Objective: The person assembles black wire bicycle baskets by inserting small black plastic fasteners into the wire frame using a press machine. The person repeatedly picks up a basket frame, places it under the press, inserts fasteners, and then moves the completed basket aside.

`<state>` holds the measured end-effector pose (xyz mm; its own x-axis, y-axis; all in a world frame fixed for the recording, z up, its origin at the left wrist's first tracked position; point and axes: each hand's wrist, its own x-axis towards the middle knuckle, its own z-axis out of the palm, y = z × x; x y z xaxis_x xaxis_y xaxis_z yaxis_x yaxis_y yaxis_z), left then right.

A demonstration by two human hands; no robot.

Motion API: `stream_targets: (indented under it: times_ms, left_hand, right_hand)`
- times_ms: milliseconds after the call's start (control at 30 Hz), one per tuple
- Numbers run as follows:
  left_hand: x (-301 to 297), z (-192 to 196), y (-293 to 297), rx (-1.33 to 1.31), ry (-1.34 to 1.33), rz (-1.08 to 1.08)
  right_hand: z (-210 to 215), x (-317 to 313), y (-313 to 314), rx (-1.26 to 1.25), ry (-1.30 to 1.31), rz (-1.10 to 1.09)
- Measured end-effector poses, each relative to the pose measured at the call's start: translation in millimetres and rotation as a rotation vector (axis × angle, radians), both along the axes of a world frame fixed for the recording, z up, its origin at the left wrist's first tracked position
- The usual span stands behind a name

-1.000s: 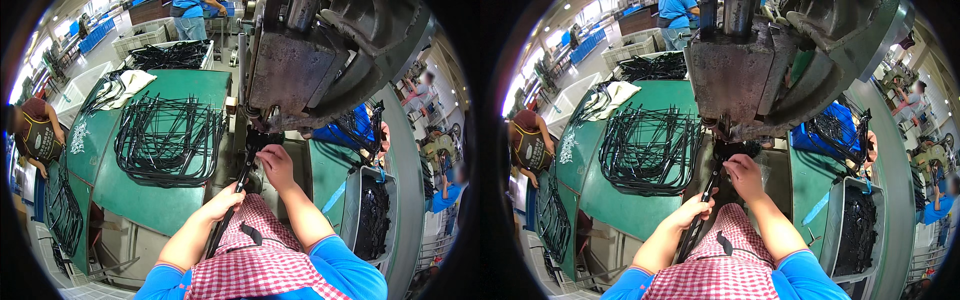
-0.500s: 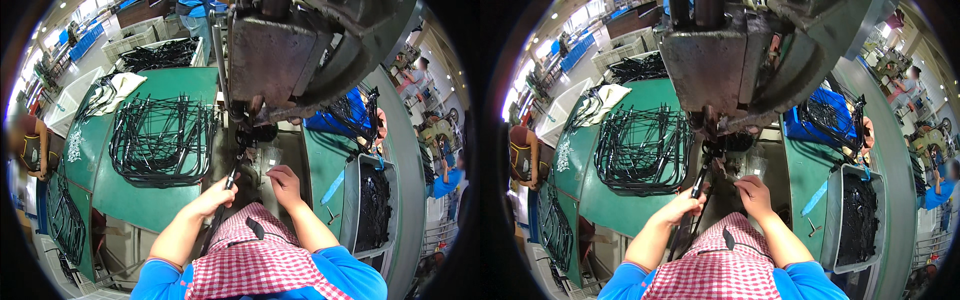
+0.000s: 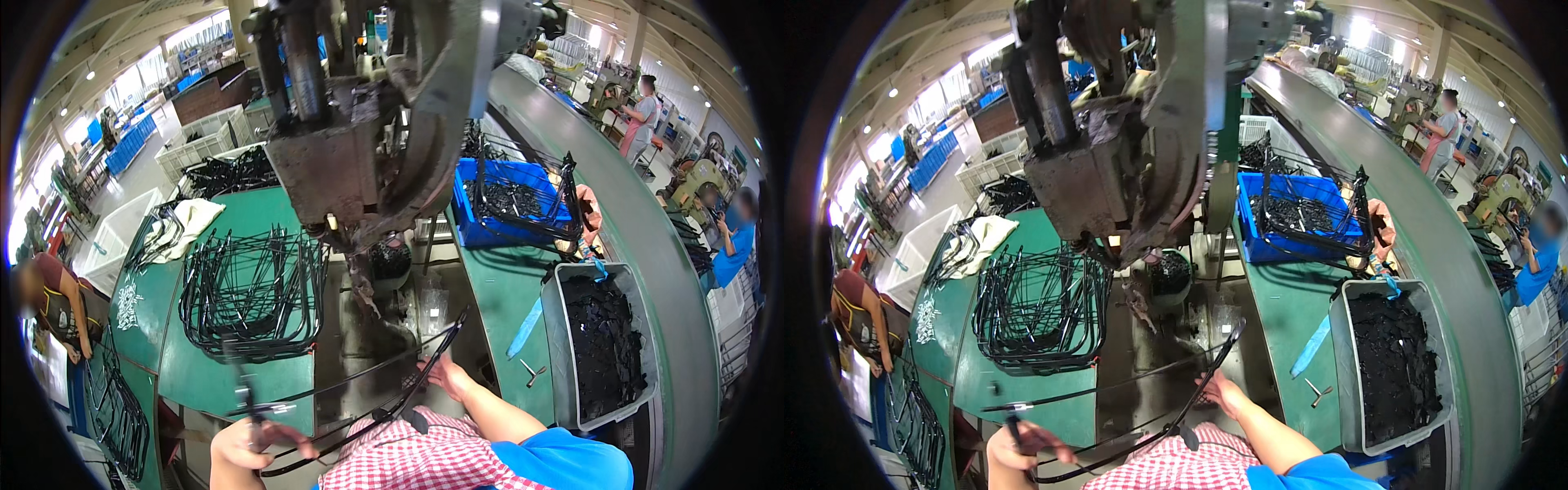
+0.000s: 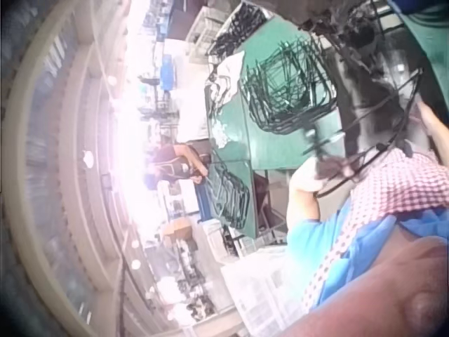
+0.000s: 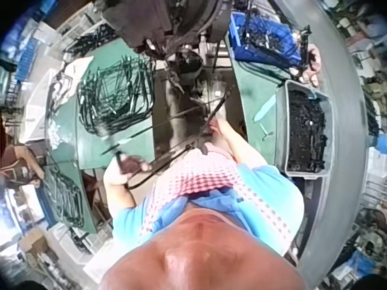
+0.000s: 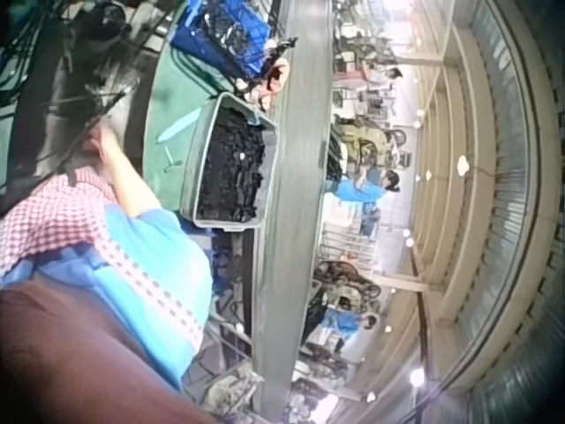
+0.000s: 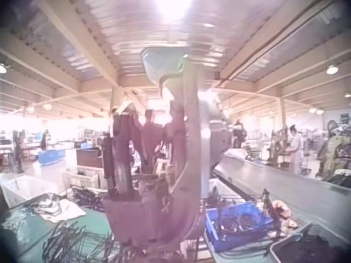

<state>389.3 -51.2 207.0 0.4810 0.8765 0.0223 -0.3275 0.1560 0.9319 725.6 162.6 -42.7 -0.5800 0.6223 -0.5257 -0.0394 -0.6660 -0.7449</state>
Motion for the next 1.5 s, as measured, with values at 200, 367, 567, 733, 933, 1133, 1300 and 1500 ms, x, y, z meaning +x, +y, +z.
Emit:
stream_targets:
  times_ms: [200, 367, 567, 733, 933, 1133, 1300, 1500]
  left_hand:
    - [19, -19, 12, 0.496, -0.398, 0.038]
    - [88, -76, 52, -0.14, -0.164, 0.799]
    - [207, -146, 57, -0.203, 0.424, 0.665]
    - [244, -151, 57, 0.022, 0.387, 0.414]
    - [142, -91, 39, -0.078, 0.205, 0.283]
    - [94, -78, 49, -0.15, 0.274, 0.333]
    - [48, -74, 73, -0.036, 0.324, 0.295]
    - [18, -70, 84, -0.161, 0.239, 0.188]
  right_hand:
    - [133, 87, 39, 0.157, 0.622, 0.275]
    - [238, 163, -8, 0.405, 0.626, 0.311]
    - [234, 119, -56, 0.369, 0.275, 0.291]
    - [147, 1, -42, 0.111, 0.205, -0.281]
    - [145, -88, -42, 0.277, 0.274, -0.034]
    - [144, -157, -11, 0.434, 0.198, 0.009]
    - [151, -182, 13, 0.489, 0.319, -0.02]
    - [161, -202, 16, 0.501, 0.255, -0.067]
